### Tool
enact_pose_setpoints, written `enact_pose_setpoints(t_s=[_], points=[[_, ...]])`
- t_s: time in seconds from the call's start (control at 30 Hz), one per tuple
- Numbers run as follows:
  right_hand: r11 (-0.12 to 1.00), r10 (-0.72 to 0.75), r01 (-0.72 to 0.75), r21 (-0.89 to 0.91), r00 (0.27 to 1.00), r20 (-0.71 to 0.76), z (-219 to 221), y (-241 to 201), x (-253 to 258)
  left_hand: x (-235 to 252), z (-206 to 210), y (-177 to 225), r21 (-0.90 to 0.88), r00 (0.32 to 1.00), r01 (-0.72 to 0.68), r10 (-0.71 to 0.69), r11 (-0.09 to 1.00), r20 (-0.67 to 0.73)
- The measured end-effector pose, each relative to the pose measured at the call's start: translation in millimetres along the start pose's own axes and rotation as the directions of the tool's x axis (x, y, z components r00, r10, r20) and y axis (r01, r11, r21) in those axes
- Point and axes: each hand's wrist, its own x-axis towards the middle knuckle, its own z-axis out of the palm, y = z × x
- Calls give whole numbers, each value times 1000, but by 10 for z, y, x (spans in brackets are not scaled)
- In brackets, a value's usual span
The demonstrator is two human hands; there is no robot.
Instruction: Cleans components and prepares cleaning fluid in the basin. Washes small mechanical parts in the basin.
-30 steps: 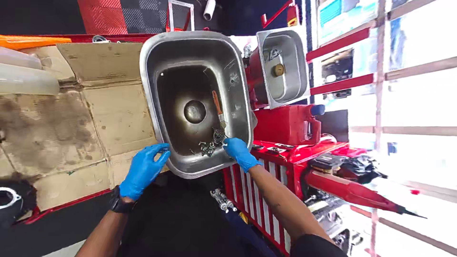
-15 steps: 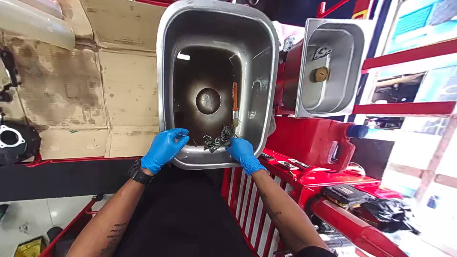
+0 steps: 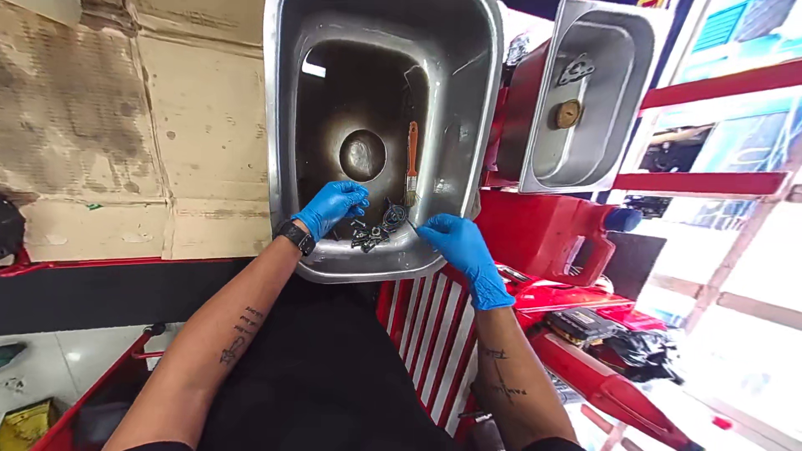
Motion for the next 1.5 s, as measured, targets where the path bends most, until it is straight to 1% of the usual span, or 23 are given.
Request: enact_pose_setpoints(t_s=[0.07, 0.13, 0.2, 0.3, 0.4, 0.5, 0.6, 0.67, 0.8, 0.9, 0.97, 1.07, 1.2, 1.3, 1.43, 1.5], points=[[998, 34, -31, -48, 997, 73, 125, 226, 3, -96, -97, 83, 66, 999, -26, 29, 997, -45], [998, 13, -5, -61, 991, 131, 324, 331, 26, -197, -139, 185, 141, 994, -36, 50, 989, -99], [996, -29, 44, -83, 984, 175, 491, 332, 73, -288, -143, 280, 193, 986, -35, 65, 981, -153], [988, -53, 84, -128, 973, 224, 632, 246, 192, -356, -148, 310, 250, 974, -55, 107, 967, -199], [982, -53, 97, -163, 964, 259, 695, 203, 323, -336, -195, 235, 257, 977, -78, 126, 963, -173], [973, -49, 110, -205, 959, 280, 695, 204, 393, -246, -272, 125, 177, 986, -106, 127, 979, -110], [971, -10, 72, -230, 965, 261, 635, 233, 396, -254, -310, 68, 136, 983, -138, 152, 981, -100], [970, 23, 37, -242, 971, 239, 596, 268, 377, -258, -335, 28, 158, 978, -160, 179, 974, -110], [962, 51, 11, -271, 975, 219, 519, 289, 329, -276, -350, 35, 326, 968, -140, 199, 935, -155], [964, 48, 9, -264, 977, 209, 508, 285, 284, -452, -289, 154, 433, 966, -108, 197, 895, -168], [969, 32, 21, -247, 977, 211, 568, 252, 281, -535, -255, 199, 452, 963, -110, 208, 885, -173], [963, -22, 74, -257, 980, 200, 778, 95, 332, -531, -274, 172, 413, 966, -123, 204, 902, -158], [912, -98, 128, -390, 990, 97, 1061, -142, 489, -367, -334, 84, 318, 968, -123, 184, 940, -172], [866, -149, 178, -467, 984, 97, 1201, -170, 598, -358, -342, 47, 272, 965, -147, 198, 951, -171], [851, -179, 216, -479, 976, 123, 1191, -177, 621, -577, -290, 124, 361, 953, -138, 222, 922, -205], [906, -160, 194, -377, 980, 120, 1062, -200, 574, -568, -322, 95, 424, 945, -149, 254, 893, -204]])
